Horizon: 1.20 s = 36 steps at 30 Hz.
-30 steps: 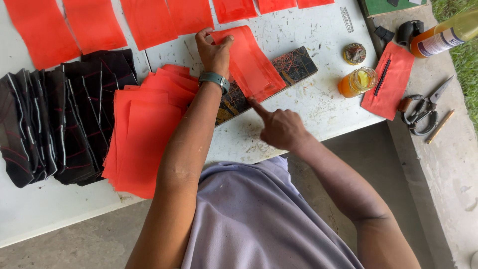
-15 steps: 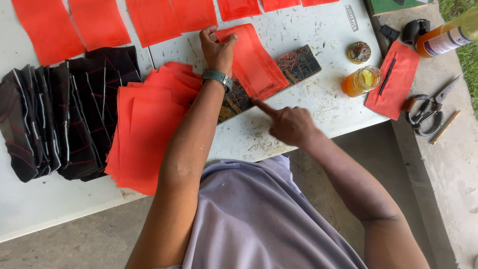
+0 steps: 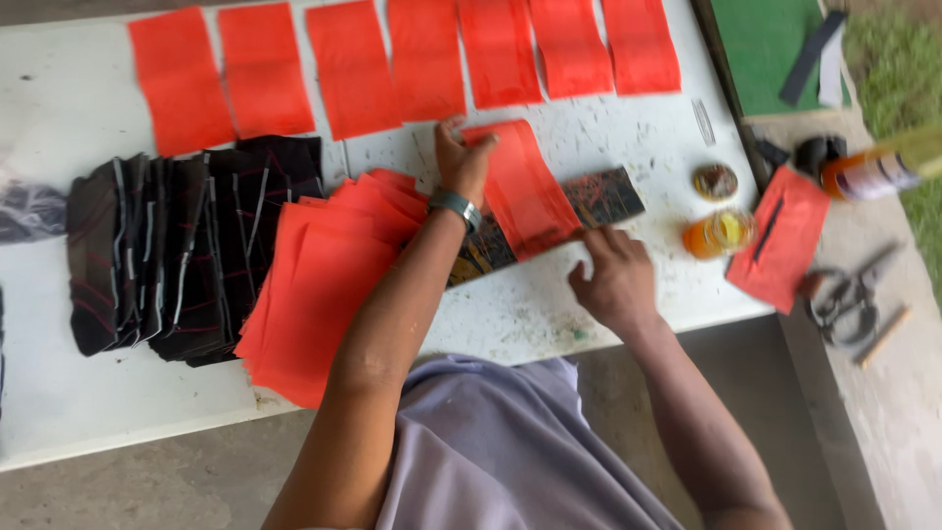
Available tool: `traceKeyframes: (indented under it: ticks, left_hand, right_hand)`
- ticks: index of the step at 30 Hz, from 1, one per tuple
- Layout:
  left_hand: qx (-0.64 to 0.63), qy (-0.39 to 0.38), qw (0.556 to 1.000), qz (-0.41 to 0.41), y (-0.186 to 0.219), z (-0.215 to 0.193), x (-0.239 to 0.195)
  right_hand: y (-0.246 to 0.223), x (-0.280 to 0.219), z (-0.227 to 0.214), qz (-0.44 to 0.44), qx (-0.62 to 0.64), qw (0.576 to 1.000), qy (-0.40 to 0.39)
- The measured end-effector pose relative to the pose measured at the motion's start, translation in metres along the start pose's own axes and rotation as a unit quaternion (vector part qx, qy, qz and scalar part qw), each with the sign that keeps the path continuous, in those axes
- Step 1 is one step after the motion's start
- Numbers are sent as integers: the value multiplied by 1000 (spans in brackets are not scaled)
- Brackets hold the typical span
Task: The person repeatedly rubs orange fabric pieces against a dark rectangular block on a white table. They handle the fabric one at a time, place each piece on the block, rub it with their right hand, and set it aside. The process is repeated for multiple pieces.
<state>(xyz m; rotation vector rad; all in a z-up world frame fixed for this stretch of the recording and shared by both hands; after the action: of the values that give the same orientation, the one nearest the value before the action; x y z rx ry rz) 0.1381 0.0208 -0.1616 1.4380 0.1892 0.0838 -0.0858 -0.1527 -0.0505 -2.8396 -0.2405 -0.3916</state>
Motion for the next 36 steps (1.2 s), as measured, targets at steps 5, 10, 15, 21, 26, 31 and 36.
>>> traceKeyframes:
  ticks: [5, 10, 15, 21, 26, 31, 36]
  left_hand:
    - [8, -70, 993, 97, 41, -5, -26]
    - [-168, -234, 944, 159, 89, -15, -46]
    - [-140, -196, 943, 230, 116, -56, -19]
    - [-6, -192, 958, 212, 146, -75, 65]
    - [76, -178, 956, 219, 136, -79, 121]
    - [137, -194, 952, 192, 128, -75, 165]
    - [272, -157, 920, 233, 123, -60, 209]
  right_hand:
    - [35, 20, -1, 51, 85, 995, 32]
    - [47, 28, 4, 103, 19, 994, -17]
    - [43, 31, 8, 95, -23, 995, -31]
    - [37, 37, -9, 107, 59, 993, 0]
    - [38, 31, -17, 145, 103, 984, 11]
    - [33, 33, -15, 141, 96, 985, 0]
    - [35, 33, -5, 134, 70, 988, 12]
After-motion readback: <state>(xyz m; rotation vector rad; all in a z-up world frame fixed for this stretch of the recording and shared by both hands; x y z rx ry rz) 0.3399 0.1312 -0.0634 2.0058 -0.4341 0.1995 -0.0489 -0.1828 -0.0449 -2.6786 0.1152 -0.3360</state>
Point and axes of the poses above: each hand's wrist, its own x-axis towards the middle knuckle, its own z-axis out of the palm, y = z × x, the point moved 3 cm from there along x, towards the middle knuckle, and after that the axes turned 4 degrees about x, right-handed, at the moved point
